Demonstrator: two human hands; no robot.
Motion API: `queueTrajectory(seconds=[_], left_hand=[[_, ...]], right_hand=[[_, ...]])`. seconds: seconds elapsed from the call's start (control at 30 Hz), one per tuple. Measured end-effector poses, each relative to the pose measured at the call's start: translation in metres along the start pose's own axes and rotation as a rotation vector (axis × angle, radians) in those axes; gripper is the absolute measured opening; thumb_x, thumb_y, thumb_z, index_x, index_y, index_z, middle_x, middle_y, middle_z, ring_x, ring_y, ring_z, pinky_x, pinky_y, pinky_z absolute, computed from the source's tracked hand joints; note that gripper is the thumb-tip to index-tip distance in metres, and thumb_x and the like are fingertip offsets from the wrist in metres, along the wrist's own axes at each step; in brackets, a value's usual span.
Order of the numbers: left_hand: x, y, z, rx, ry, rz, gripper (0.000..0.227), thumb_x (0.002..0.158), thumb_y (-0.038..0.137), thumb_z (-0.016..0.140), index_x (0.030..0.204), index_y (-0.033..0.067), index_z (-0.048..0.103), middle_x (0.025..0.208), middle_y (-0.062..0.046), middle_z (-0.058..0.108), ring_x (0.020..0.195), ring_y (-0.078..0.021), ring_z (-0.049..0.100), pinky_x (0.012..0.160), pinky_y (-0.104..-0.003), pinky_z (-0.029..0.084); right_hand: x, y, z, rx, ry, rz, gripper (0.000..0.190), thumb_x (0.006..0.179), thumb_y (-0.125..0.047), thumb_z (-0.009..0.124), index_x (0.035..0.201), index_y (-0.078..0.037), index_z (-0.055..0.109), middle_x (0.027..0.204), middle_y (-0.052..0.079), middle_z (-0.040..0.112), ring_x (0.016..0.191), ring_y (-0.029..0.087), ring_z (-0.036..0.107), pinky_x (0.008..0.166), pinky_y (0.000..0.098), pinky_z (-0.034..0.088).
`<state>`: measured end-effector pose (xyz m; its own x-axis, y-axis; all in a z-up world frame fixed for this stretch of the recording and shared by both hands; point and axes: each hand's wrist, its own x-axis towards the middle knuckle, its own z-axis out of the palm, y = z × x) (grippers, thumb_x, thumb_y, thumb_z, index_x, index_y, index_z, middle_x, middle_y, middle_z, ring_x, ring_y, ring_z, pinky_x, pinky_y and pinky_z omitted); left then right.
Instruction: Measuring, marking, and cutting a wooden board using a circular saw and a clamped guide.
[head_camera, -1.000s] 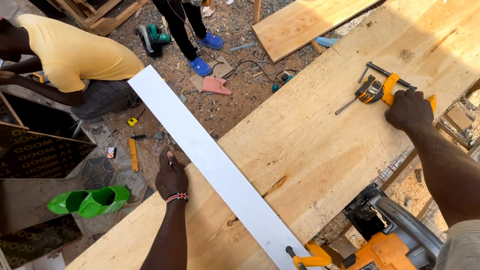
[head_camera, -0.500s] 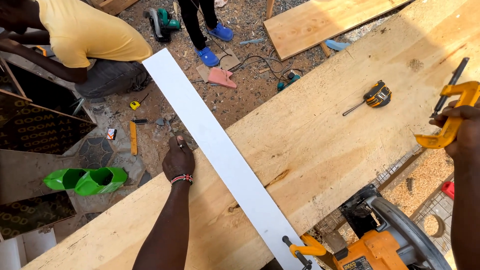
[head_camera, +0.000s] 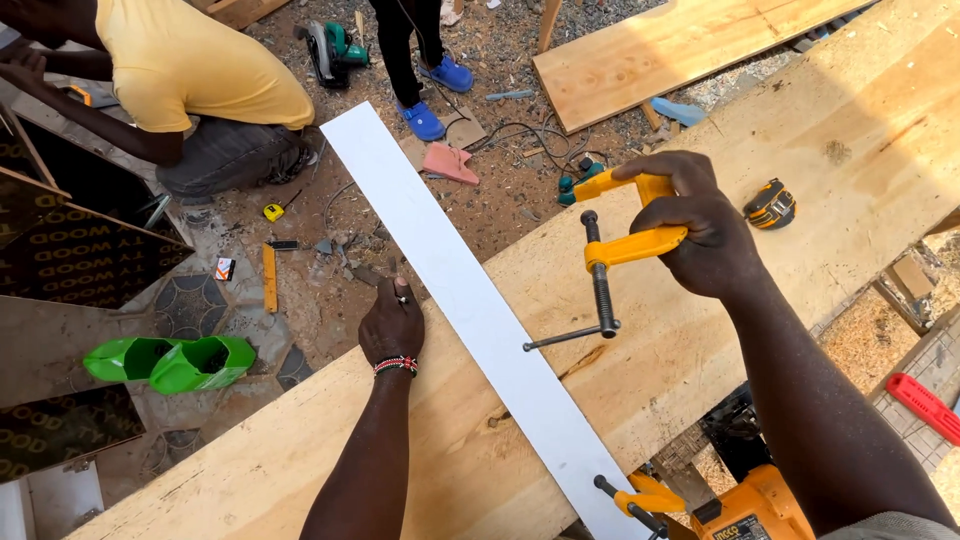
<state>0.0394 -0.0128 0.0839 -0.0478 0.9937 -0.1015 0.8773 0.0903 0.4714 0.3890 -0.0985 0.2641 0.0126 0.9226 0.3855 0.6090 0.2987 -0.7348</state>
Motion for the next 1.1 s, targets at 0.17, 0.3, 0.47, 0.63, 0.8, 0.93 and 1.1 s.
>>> queueTrajectory(seconds=[0.17,0.3,0.47,0.63,0.8,0.93,1.1], left_hand=[[0.002,-0.008,0.002,-0.036,0.039,0.016,0.041,0.111,0.045,0.026,0.099,0.0182,0.054,0.077,-0.022,0.072,0.080,-0.0444,0.074,0.077,-0.057,0.058],[0.004,-0.007,-0.004,-0.050,0.036,0.081,0.040,0.111,0.044,0.027,0.101,0.0179,0.055,0.075,-0.022,0.071,0.077,-0.0439,0.074,0.075,-0.055,0.058],[0.003,-0.013,-0.003,-0.065,0.034,0.106,0.038,0.111,0.041,0.029,0.100,0.0154,0.056,0.071,-0.020,0.071,0.073,-0.0430,0.074,0.071,-0.055,0.057],[0.003,-0.014,0.000,-0.089,0.113,0.187,0.037,0.111,0.047,0.039,0.096,0.0174,0.055,0.068,-0.017,0.071,0.072,-0.0367,0.076,0.069,-0.049,0.058],[0.002,-0.016,0.003,-0.074,0.098,0.208,0.043,0.109,0.055,0.041,0.095,0.0171,0.057,0.068,-0.017,0.072,0.073,-0.0365,0.076,0.070,-0.050,0.057],[0.003,-0.016,0.004,-0.036,0.097,0.221,0.042,0.108,0.056,0.043,0.094,0.0189,0.059,0.067,-0.016,0.072,0.075,-0.0342,0.077,0.071,-0.048,0.057],[0.003,-0.015,0.004,-0.028,0.087,0.239,0.041,0.109,0.053,0.044,0.092,0.0189,0.060,0.066,-0.016,0.071,0.074,-0.0342,0.076,0.071,-0.047,0.057]], right_hand=[[0.046,-0.015,0.047,0.157,0.229,-0.076,0.012,0.105,-0.007,0.073,0.111,-0.005,0.063,0.145,0.017,0.051,0.138,0.031,0.042,0.120,0.0444,0.036],[0.064,0.015,0.102,0.652,0.288,0.110,0.022,0.108,-0.009,0.061,0.120,-0.005,0.043,0.143,0.021,0.053,0.123,0.027,0.064,0.093,0.0286,0.063],[0.059,0.049,0.144,0.477,0.138,0.152,0.019,0.110,-0.005,0.059,0.122,-0.003,0.045,0.145,0.025,0.051,0.135,0.038,0.055,0.102,0.0436,0.053],[0.054,0.032,0.165,0.130,-0.136,0.175,0.016,0.112,-0.008,0.055,0.124,-0.003,0.047,0.145,0.031,0.048,0.134,0.064,0.041,0.102,0.0758,0.040],[0.046,0.049,0.174,0.167,-0.268,0.189,0.019,0.109,-0.009,0.060,0.124,-0.004,0.049,0.140,0.032,0.055,0.127,0.061,0.051,0.098,0.0699,0.046],[0.047,0.048,0.176,0.191,-0.382,0.228,0.021,0.107,-0.008,0.058,0.124,0.000,0.049,0.133,0.038,0.058,0.118,0.062,0.058,0.091,0.0684,0.049],[0.042,0.052,0.187,0.191,-0.494,0.300,0.024,0.105,-0.013,0.063,0.125,-0.006,0.053,0.104,0.032,0.068,0.097,0.052,0.068,0.088,0.0603,0.050]])
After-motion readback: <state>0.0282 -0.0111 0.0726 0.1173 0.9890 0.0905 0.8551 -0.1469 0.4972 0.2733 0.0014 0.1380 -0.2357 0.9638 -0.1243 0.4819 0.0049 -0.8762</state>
